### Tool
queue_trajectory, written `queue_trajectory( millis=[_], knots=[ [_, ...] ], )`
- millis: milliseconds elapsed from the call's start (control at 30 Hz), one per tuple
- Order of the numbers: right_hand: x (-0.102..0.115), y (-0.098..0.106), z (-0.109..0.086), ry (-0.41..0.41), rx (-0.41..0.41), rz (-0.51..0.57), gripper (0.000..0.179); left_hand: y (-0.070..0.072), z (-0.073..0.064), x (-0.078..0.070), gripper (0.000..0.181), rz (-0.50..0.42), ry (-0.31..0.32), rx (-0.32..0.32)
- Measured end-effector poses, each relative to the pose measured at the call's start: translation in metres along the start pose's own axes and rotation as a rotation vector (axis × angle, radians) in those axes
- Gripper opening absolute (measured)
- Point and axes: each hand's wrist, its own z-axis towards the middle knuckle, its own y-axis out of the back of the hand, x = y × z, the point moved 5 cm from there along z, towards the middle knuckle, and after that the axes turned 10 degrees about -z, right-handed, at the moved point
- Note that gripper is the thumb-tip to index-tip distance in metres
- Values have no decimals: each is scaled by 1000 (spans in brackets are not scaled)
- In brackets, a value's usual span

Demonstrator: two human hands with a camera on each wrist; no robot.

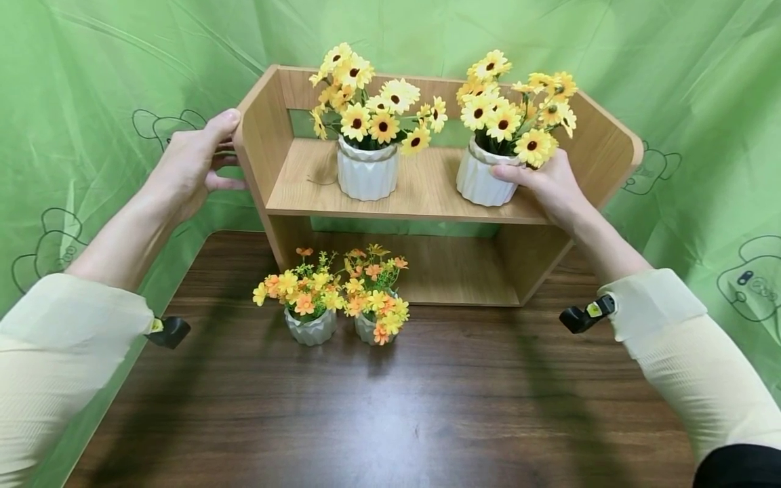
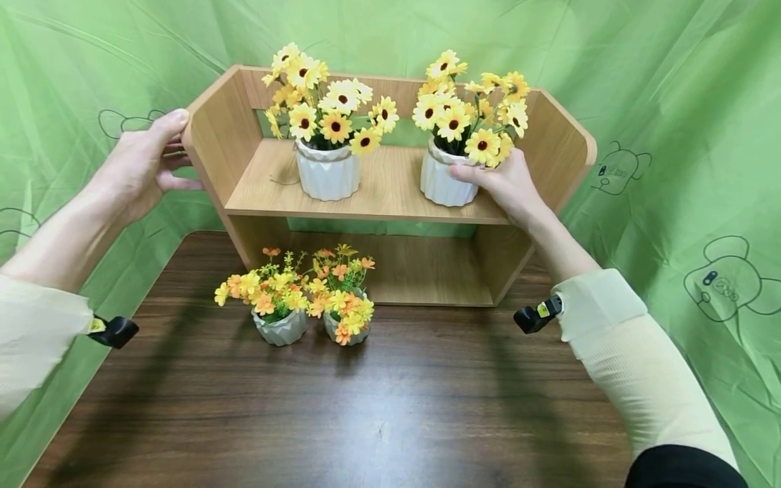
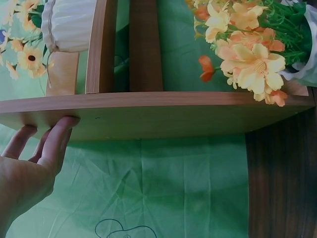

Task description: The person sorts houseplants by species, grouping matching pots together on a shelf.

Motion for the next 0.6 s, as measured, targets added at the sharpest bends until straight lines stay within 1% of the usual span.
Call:
queue_trajectory(
  millis=[100,367,600],
  knots=[
    [0,-1,-1,-6,-6,-6,59,1,0,1,56,-10,-4,5],
    [0,-2,1,2,4,43,62,1,-1,1,50,-25,-11,5],
    [-1,-1,1,5,-2,41,61,1,0,1,47,-33,-8,2]
  ],
)
